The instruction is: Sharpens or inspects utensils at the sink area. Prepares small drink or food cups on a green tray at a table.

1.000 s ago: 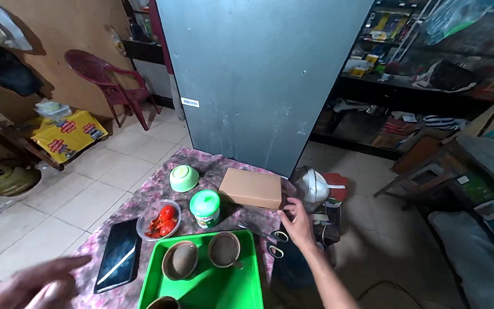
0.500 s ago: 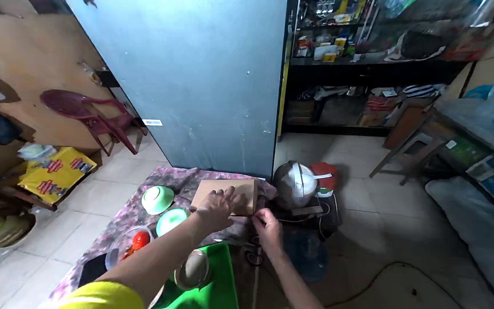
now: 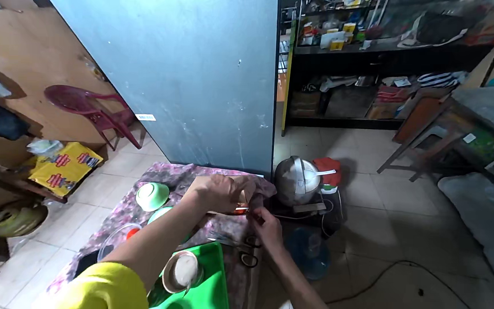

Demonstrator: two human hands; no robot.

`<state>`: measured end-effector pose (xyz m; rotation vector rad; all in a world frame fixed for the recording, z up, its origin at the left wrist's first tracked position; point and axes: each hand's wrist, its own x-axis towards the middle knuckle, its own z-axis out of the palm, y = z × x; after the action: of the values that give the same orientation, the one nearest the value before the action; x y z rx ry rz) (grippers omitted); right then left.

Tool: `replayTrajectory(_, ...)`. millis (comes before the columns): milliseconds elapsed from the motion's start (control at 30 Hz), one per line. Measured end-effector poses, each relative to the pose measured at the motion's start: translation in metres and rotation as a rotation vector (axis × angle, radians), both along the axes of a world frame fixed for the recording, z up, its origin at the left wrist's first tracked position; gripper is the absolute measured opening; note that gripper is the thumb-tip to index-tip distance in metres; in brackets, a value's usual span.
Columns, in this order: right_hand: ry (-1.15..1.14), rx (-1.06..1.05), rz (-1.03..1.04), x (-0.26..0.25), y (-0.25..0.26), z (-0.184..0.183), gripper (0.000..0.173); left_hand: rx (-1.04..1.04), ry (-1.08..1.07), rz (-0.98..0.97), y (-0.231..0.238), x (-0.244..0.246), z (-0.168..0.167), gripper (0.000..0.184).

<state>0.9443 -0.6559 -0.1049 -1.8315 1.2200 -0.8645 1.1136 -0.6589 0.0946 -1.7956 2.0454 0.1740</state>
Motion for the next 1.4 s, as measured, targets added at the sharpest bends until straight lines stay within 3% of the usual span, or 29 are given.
replayTrajectory(133,0.013,-0.096,0.020,0.000,0.000,-0.001,0.024,-0.046,-0.018,-0.002,0.000,0.013,-0.007,0.069)
replayTrajectory(367,0.040,-0.183,-0.007,0.007,-0.003,0.004,0.019,-0.075,0.007,-0.022,0.021,0.000,-0.021,0.074)
replayTrajectory(600,0.055,-0.060,-0.027,0.010,-0.004,0.011,0.024,-0.060,0.029,0.020,0.029,-0.011,-0.044,0.075)
replayTrajectory(767,-0.081,-0.038,-0.045,0.008,-0.005,0.004,0.015,-0.100,-0.019,0.061,0.032,-0.023,-0.053,0.057)
replayTrajectory(800,-0.112,-0.034,-0.057,0.007,-0.005,0.002,0.017,-0.105,-0.012,0.072,0.032,-0.023,-0.057,0.058)
replayTrajectory(900,-0.142,-0.031,-0.076,0.002,-0.003,0.004,0.044,-0.035,0.023,0.112,0.032,-0.023,-0.060,0.075)
replayTrajectory(1000,-0.070,-0.220,-0.066,-0.002,0.002,0.010,0.060,-0.026,0.055,0.065,0.033,-0.016,-0.059,0.089)
replayTrajectory(1167,0.232,-0.518,-0.041,0.007,0.003,0.005,0.046,-0.058,0.091,0.052,0.034,-0.010,-0.070,0.087)
replayTrajectory(1300,0.274,-0.493,-0.064,0.004,-0.001,0.012,0.032,-0.002,0.112,0.063,0.034,-0.007,-0.055,0.081)
replayTrajectory(1400,0.230,-0.482,-0.036,0.007,-0.006,0.030,0.044,-0.006,0.155,0.092,0.041,0.006,-0.026,0.063)
